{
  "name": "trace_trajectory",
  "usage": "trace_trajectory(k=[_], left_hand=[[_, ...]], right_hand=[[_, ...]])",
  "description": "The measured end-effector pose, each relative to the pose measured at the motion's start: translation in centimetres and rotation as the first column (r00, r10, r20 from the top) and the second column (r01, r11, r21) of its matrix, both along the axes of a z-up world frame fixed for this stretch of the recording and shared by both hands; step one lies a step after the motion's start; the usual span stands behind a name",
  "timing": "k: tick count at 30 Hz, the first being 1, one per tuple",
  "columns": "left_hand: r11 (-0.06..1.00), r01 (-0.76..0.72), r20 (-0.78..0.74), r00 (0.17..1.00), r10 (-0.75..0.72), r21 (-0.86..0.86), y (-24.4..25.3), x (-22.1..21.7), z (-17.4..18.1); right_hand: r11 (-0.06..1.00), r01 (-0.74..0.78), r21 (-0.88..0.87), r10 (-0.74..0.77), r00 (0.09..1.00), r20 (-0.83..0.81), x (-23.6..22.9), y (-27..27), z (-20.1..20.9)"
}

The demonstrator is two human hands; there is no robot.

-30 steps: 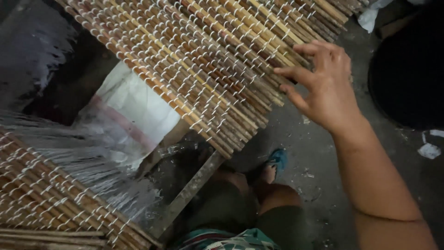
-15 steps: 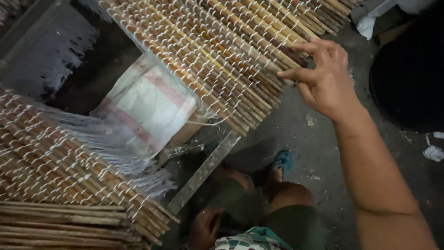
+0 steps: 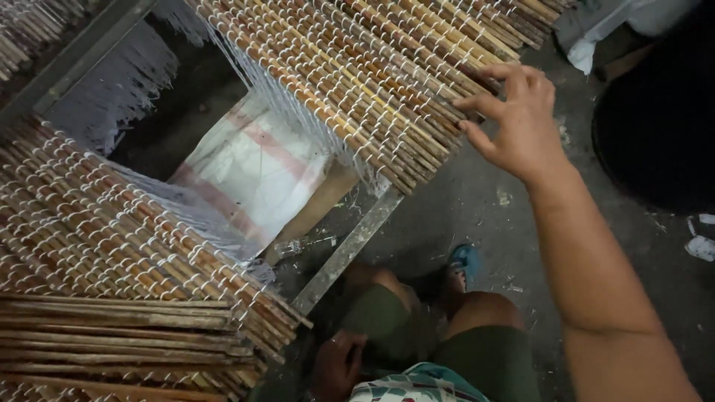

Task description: Preparing and dipping candle wicks by arranging them on wooden sticks in a workshop.

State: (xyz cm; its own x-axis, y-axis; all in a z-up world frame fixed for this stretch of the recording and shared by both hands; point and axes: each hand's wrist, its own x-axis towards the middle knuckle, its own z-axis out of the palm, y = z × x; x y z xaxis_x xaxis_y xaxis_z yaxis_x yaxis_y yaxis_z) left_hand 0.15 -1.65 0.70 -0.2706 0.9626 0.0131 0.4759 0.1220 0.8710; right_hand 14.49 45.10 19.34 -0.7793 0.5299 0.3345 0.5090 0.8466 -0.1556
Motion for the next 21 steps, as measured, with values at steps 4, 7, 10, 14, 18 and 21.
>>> trace_trajectory(k=[4,7,10,14,18,21], left_hand=[[0.996,0.018,-0.035,0.999,-0.016,0.082,-1.1,-0.1,-1.8],[0.992,-0.003,0.012,1.000,0.001,0.122,-0.6,-0.1,-0.3],[0.993,-0.031,0.012,0.999,0.030,0.112,-1.0,-0.1,0.3],[0.992,-0.005,-0.002,1.000,0.006,0.123,-0.8,-0.3,1.3],[0.993,-0.008,-0.024,1.000,0.011,0.118,-1.7,-0.1,-0.3],[0.990,-0.006,-0.085,0.996,0.018,0.138,-2.0,-0.3,-0.7]], right_hand=[[0.978,-0.192,0.081,0.199,0.976,-0.084,-0.1,0.4,-0.8],[0.967,-0.252,0.042,0.255,0.962,-0.102,-0.4,0.1,-0.7],[0.977,-0.191,0.096,0.195,0.980,-0.035,-0.3,0.0,-0.9],[0.989,-0.126,0.079,0.127,0.992,-0.007,-0.5,-1.2,-0.5],[0.999,-0.046,-0.012,0.046,0.999,-0.014,-0.9,-2.6,0.1],[1.000,-0.020,0.021,0.019,1.000,0.013,-0.9,-2.9,0.1]])
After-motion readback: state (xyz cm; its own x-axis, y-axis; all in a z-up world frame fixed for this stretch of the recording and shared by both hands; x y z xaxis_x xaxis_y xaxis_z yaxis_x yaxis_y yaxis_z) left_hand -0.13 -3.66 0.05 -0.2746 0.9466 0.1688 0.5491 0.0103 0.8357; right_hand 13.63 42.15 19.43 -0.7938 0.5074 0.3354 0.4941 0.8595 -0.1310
